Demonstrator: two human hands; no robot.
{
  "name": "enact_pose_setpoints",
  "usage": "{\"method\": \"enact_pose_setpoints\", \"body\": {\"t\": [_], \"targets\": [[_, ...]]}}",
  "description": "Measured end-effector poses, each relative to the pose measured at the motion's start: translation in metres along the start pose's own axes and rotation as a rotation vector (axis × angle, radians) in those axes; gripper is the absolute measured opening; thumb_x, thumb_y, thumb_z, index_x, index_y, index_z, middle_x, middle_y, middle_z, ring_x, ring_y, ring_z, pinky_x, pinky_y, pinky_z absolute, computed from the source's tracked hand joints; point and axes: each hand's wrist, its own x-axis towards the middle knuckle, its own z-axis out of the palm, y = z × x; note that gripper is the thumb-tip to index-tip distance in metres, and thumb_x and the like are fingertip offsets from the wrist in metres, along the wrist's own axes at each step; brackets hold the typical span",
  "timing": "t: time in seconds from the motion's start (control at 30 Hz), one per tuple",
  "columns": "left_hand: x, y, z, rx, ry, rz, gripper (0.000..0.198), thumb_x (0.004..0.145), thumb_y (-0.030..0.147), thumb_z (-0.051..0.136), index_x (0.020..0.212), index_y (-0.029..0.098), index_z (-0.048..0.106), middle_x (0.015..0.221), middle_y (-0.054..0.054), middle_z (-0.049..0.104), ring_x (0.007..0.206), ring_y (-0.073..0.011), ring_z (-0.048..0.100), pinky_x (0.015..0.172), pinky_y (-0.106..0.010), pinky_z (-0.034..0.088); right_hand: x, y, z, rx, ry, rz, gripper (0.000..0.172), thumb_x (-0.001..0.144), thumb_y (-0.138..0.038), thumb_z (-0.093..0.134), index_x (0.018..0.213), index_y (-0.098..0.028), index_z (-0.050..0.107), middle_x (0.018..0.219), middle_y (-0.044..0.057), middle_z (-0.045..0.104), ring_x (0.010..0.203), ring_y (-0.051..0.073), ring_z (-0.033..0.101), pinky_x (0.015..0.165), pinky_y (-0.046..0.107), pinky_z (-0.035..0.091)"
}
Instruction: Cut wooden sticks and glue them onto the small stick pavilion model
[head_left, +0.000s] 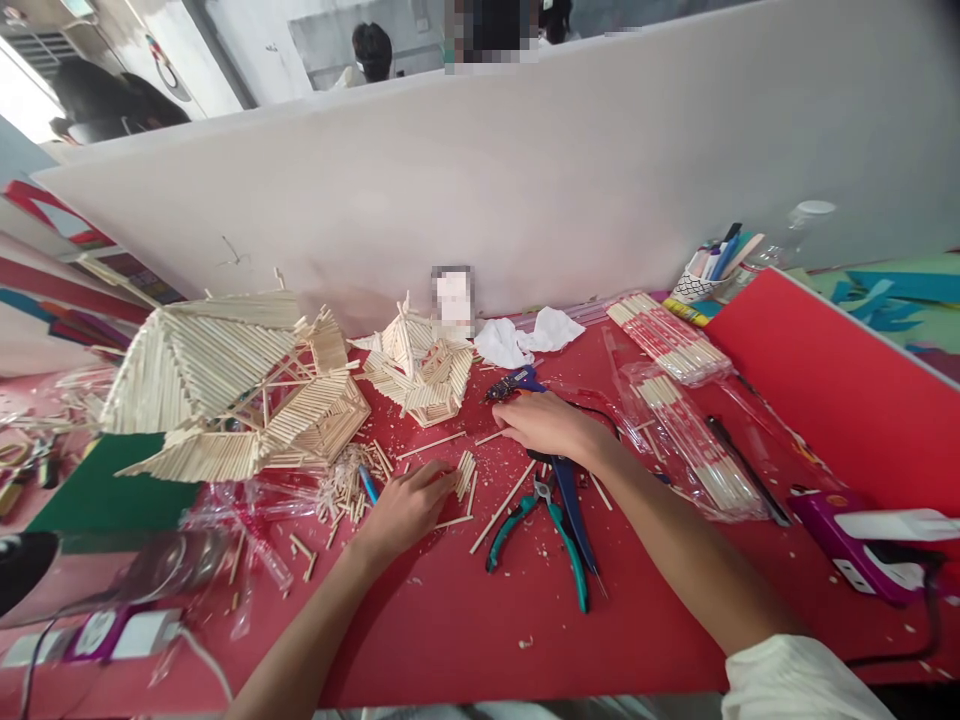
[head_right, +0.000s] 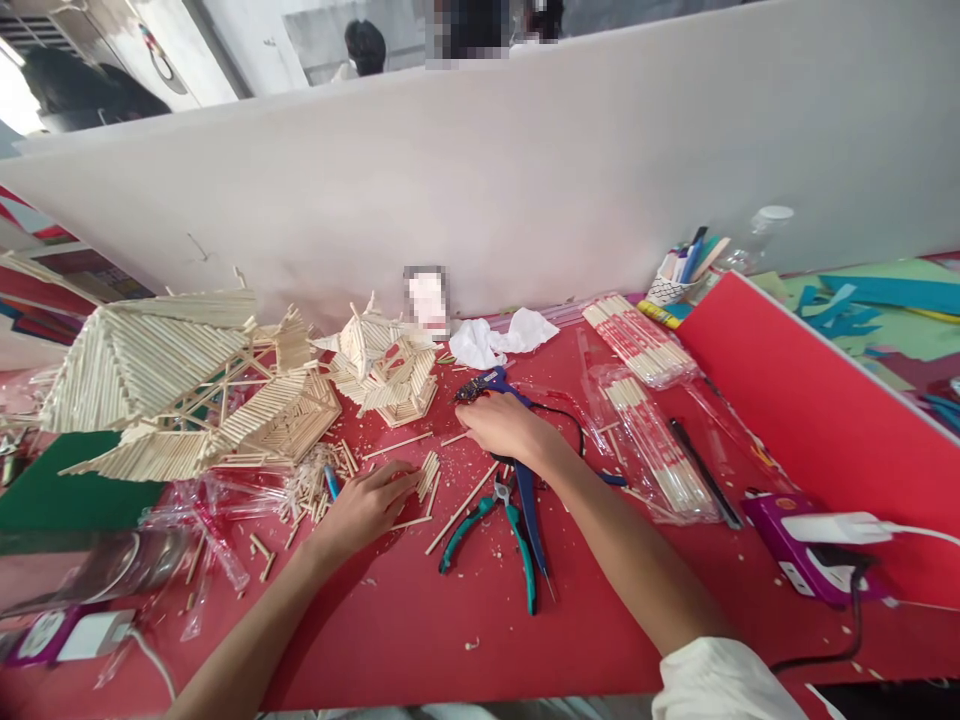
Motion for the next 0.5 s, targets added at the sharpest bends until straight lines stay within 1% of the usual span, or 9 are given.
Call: {"method": "enact_pose_setpoints", "body": {"t": [0.1,0.17,0.27,0.37,0.5], "targets": [[-0.001,-0.003,0.001,-0.007,-0.002,-0.027,0.040,0.095,0.010,0.049,0.129,0.027,0.063,0.128,-0.009,0.065,0.105,-0.0215,0.069,0.085,-0.031,0.056,0.003,-0.006,0.001,0.074,0.020,-0.100,0.016,0.100,-0.023,0.051,0.109,-0.020,0.065,0.102,0.009,0.075,0.094,0.024,0.070,0.070,0.029,0.039],[-0.002,-0.004,0.003,-0.012,0.006,-0.059,0.040,0.096,0.011,0.049,0.130,0.026,0.062,0.126,-0.010,0.066,0.103,-0.0216,0.069,0.085,-0.031,0.056,0.006,-0.015,0.004,0.113,0.050,-0.155,0.018,0.101,-0.024,0.051,0.111,-0.020,0.065,0.104,0.008,0.075,0.092,0.023,0.070,0.067,0.028,0.038],[-0.001,-0.001,0.003,-0.023,0.021,-0.104,0.036,0.099,0.018,0.047,0.131,0.026,0.062,0.121,-0.011,0.066,0.096,-0.0208,0.070,0.082,-0.031,0.056,0.009,-0.029,0.009,0.120,0.106,-0.196,0.022,0.101,-0.020,0.048,0.115,-0.021,0.066,0.105,0.008,0.075,0.091,0.023,0.071,0.064,0.028,0.037],[0.001,0.004,0.001,-0.008,0.009,-0.133,0.034,0.101,0.024,0.043,0.130,0.025,0.062,0.118,-0.011,0.067,0.093,-0.0204,0.069,0.081,-0.031,0.054,0.013,-0.040,0.017,0.110,0.124,-0.218,0.025,0.099,-0.013,0.048,0.112,-0.021,0.068,0.108,0.007,0.074,0.091,0.022,0.071,0.063,0.027,0.038],[0.005,0.012,-0.004,0.010,-0.034,-0.243,0.034,0.099,0.015,0.041,0.123,0.023,0.064,0.111,-0.010,0.068,0.090,-0.0208,0.069,0.076,-0.030,0.052,0.017,-0.045,0.025,0.109,0.110,-0.215,0.024,0.097,-0.011,0.049,0.108,-0.019,0.069,0.109,0.008,0.072,0.093,0.021,0.070,0.066,0.027,0.040]]}}
